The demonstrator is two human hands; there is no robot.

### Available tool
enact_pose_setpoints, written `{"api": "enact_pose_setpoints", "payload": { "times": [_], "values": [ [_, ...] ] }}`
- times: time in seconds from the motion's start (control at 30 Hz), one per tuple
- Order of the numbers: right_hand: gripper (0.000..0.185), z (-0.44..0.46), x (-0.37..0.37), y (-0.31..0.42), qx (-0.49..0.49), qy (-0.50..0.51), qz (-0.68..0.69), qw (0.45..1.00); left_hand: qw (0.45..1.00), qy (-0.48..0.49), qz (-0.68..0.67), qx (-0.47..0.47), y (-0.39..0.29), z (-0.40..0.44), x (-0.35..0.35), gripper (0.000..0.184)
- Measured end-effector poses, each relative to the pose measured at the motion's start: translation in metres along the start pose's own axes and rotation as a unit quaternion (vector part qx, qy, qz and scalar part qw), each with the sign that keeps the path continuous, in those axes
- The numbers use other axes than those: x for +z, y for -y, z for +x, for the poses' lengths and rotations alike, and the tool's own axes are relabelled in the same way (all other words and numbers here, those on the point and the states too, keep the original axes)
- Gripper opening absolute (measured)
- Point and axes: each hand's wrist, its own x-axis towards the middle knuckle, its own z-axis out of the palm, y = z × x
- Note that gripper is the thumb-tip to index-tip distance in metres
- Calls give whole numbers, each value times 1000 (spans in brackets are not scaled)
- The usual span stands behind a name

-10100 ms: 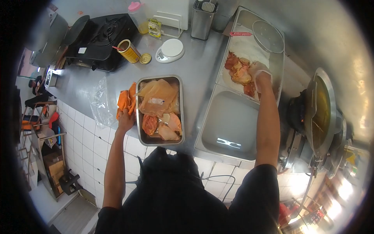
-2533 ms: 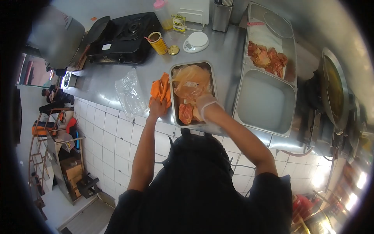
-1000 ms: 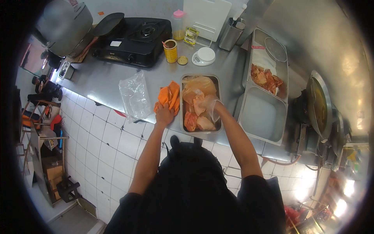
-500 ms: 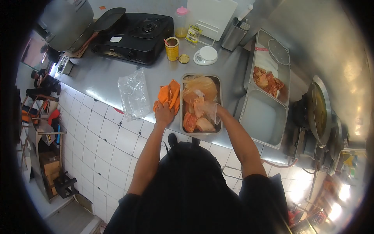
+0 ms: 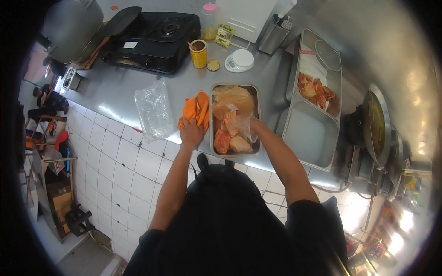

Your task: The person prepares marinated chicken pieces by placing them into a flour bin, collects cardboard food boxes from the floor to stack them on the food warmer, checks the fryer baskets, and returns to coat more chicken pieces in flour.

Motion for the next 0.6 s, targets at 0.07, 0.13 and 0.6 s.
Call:
{"api": "enact_pose_setpoints", "payload": {
  "times": [0.07,0.13,0.6],
  "values": [
    [32,-2,-1,2,-6,-2,0,1000,1000,-10,9,8,3,0,3,40],
    [32,-2,-1,4,-18,-4,-1,1000,999,-23,11,19,6,1,7,39],
    [33,0,-4,18,-36,-29,-76,996,1000,19,-3,22,10,4,2,41]
  ]
}}
